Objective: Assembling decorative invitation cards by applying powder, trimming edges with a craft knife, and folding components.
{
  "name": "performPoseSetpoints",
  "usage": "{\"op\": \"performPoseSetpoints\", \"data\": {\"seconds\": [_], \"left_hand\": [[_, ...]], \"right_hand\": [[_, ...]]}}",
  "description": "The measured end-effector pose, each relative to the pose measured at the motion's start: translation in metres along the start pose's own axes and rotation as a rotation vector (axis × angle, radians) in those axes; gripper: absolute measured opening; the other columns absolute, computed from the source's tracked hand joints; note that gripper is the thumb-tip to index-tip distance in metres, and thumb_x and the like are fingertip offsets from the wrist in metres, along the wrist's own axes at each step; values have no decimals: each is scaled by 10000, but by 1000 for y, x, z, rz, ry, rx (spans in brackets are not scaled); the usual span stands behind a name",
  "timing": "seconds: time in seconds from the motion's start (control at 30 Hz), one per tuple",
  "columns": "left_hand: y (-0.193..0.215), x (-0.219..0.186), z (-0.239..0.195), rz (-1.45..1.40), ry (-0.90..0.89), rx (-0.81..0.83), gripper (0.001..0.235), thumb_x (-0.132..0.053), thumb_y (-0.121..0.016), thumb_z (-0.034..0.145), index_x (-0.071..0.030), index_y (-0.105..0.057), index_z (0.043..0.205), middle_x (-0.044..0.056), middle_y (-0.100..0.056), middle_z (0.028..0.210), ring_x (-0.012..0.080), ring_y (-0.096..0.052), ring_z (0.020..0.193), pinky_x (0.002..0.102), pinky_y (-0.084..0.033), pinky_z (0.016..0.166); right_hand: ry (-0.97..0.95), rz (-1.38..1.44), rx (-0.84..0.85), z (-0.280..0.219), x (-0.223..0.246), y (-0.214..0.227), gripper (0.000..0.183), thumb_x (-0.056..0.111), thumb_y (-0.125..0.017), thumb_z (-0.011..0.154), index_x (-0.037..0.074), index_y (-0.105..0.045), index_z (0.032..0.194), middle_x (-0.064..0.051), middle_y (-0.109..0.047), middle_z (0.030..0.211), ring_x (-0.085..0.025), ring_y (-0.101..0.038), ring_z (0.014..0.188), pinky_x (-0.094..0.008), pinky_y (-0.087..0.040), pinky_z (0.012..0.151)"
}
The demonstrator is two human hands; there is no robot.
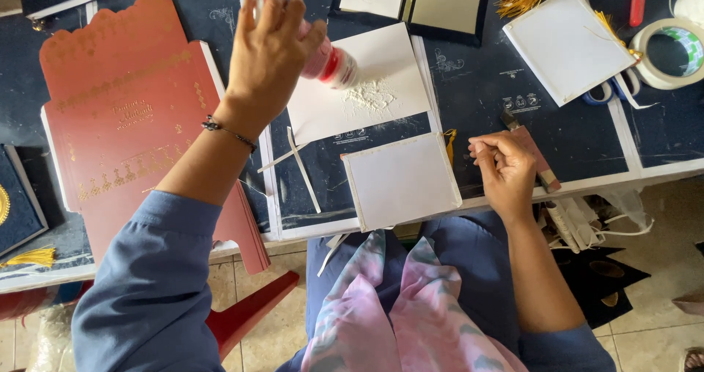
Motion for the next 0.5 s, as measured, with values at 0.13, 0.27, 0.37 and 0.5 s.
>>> {"op": "performPoseSetpoints", "data": {"seconds": [0.13,0.27,0.37,0.5], "left_hand": [[1,3,-2,-17,15,-12,459,-241,-927,805,-249,-739,1224,67,-602,1277,270,-536,1228,496,-482,1067],[7,11,-2,-28,49,-26,479,-170,-919,853,-216,-732,1292,90,-588,1261,300,-530,1225,513,-472,1069],[-2,6,-6,-4,39,-38,465,-162,-922,841,-230,-735,1261,84,-584,1241,288,-535,1207,507,-482,1062],[0,6,-5,-15,36,-1,489,-192,-911,840,-232,-740,1296,77,-587,1249,286,-522,1232,504,-486,1066]], "right_hand": [[-2,4,1,1,0,1,160,17,-576,1108,-83,-698,1081,-175,-696,997,-228,-701,883,-308,-617,773],[-13,21,2,0,-1,0,164,17,-569,1110,-87,-695,1088,-182,-687,1014,-230,-701,887,-302,-620,759],[-11,4,-2,1,2,0,166,14,-572,1108,-89,-700,1083,-180,-698,1007,-230,-704,887,-302,-615,758],[-14,19,1,0,0,0,145,2,-573,1104,-77,-693,1085,-173,-693,1004,-224,-704,889,-300,-621,780]]}}
Point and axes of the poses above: each hand's wrist, its own z-axis towards the middle knuckle, its own y-axis out of the back of the hand, x = y × z, the point moved 8 cm from there along z, towards the middle knuckle
